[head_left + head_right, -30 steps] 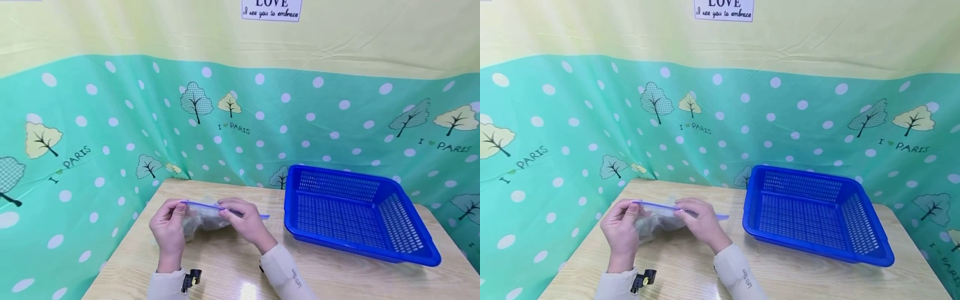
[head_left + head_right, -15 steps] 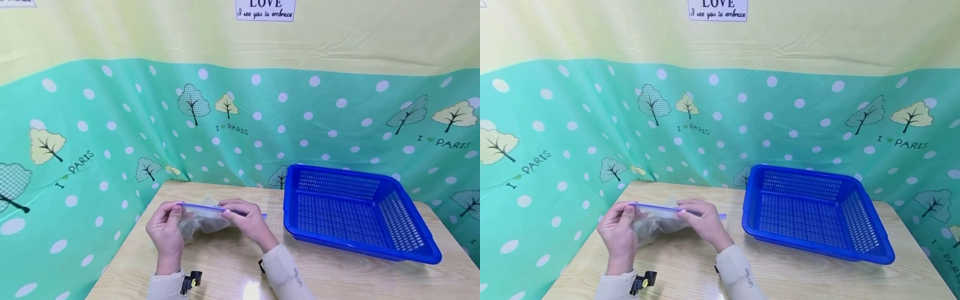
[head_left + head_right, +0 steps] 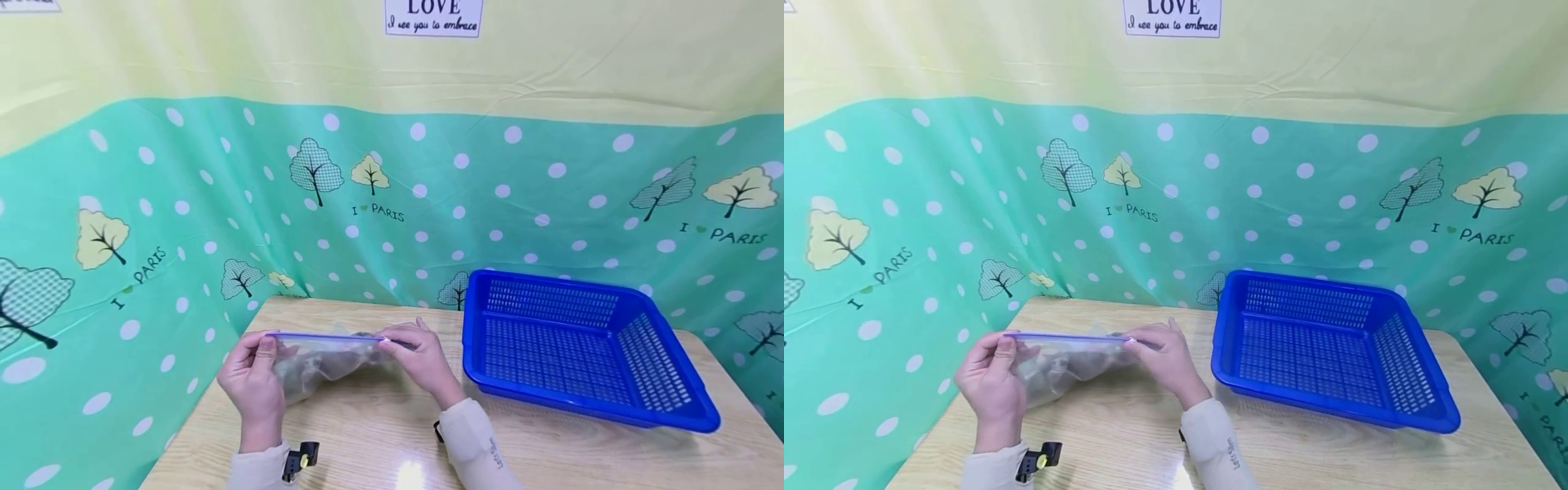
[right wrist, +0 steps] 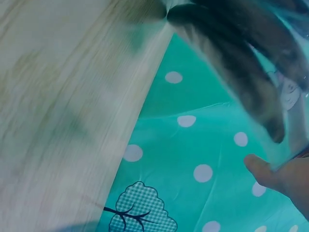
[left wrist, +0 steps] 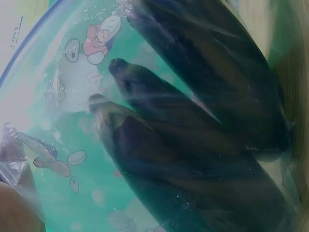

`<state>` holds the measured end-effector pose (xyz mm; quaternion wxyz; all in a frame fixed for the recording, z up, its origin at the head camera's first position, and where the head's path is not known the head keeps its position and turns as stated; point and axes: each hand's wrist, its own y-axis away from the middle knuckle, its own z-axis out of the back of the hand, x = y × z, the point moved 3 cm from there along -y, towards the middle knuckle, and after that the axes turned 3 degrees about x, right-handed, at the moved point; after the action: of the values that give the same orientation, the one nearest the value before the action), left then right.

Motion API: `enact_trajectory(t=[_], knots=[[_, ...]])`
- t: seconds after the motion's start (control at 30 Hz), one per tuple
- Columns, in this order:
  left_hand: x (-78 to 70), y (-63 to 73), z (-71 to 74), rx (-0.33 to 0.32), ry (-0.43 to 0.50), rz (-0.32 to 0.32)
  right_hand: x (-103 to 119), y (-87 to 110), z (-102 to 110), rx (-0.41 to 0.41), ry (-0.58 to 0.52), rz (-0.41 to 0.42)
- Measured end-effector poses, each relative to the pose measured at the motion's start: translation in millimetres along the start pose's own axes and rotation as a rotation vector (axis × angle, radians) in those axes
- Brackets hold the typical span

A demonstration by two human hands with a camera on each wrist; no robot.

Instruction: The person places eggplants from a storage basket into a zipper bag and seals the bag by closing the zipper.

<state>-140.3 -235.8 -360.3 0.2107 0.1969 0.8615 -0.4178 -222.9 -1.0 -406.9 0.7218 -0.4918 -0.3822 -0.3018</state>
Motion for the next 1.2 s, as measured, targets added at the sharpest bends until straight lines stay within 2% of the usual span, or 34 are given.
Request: enact_trajectory(t=[0.27, 0.43, 0.53, 0.67, 0.77, 0.87, 0.93, 1.07, 1.13, 1.2], knots=[[-5.8, -6.3, 10.9, -0.062, 0.059, -0.003, -7, 1.4, 7, -0.025, -0.005, 0.004], [-8.9, -9.3, 17.2, -0.084, 0.058, -0.002, -7, 0.7, 10, -0.031, -0.003, -0.044], [-11.4, -11.2, 21.2, -0.106, 0.044, -0.005, -9, 0.9, 12, -0.032, -0.017, -0.056], [-14.0, -13.7, 26.4, -0.145, -0.005, -0.025, -13, 3.0, 18, -0.077, -0.050, -0.049], [-15.0, -14.7, 28.4, -0.147, -0.055, -0.022, -16, 4.9, 21, -0.107, -0.071, -0.065], [-18.7, -14.2, 27.9, -0.096, -0.150, 0.016, -17, 8.3, 22, -0.120, -0.057, -0.090], [-23.4, -14.3, 27.3, -0.035, -0.241, 0.055, -17, 9.9, 22, -0.130, 0.006, -0.087], [-33.6, -12.6, 22.1, 0.134, -0.490, 0.187, -14, 11.5, 22, -0.157, 0.307, -0.023], [-36.7, -8.9, 16.4, 0.257, -0.613, 0.233, -10, 10.8, 21, -0.186, 0.507, 0.024], [-38.6, -2.5, 9.1, 0.402, -0.721, 0.233, -7, 8.3, 21, -0.217, 0.679, 0.047]])
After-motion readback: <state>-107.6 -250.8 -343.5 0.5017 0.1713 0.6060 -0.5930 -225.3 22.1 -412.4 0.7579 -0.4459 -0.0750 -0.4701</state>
